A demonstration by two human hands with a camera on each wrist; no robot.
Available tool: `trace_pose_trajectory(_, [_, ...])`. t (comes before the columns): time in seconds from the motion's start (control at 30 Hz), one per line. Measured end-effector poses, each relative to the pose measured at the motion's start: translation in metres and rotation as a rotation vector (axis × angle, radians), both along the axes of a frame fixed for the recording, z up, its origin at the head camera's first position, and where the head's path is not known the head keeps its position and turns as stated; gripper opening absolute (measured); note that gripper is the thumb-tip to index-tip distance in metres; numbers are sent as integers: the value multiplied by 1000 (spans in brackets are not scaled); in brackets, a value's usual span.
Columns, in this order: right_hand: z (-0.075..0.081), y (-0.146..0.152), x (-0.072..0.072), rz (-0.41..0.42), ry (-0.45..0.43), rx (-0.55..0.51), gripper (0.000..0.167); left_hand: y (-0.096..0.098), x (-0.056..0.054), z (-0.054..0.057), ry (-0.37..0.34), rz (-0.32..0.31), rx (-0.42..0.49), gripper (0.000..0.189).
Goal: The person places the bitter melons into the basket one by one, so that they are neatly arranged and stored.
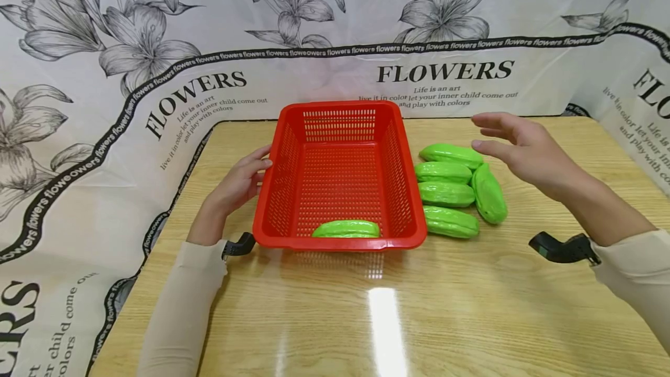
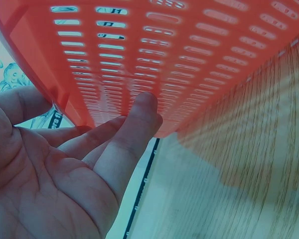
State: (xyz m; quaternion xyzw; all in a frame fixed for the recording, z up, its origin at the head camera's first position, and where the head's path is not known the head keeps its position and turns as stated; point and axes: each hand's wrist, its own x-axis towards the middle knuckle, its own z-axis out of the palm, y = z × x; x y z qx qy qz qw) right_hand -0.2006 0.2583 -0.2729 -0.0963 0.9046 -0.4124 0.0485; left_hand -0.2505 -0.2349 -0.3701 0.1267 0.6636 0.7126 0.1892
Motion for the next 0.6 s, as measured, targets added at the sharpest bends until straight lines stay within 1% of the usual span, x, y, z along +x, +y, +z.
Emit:
trace_pose_trajectory(0.1, [-10, 10, -8, -41, -60, -2, 75, 0, -1, 0, 7, -3, -1, 53])
trace_pose_trajectory(0.2, [-19, 17, -13, -49, -131, 23, 82, 0, -1, 0, 13, -7, -4, 53])
trace_pose_trajectory(0.4, [-37, 30, -19, -20, -271, 124, 92, -1, -2, 0, 15, -2, -13, 53])
trace_pose_trajectory(0.6, [-54, 38, -21, -6, -352, 170, 95, -1, -1, 0, 18, 1, -19, 52])
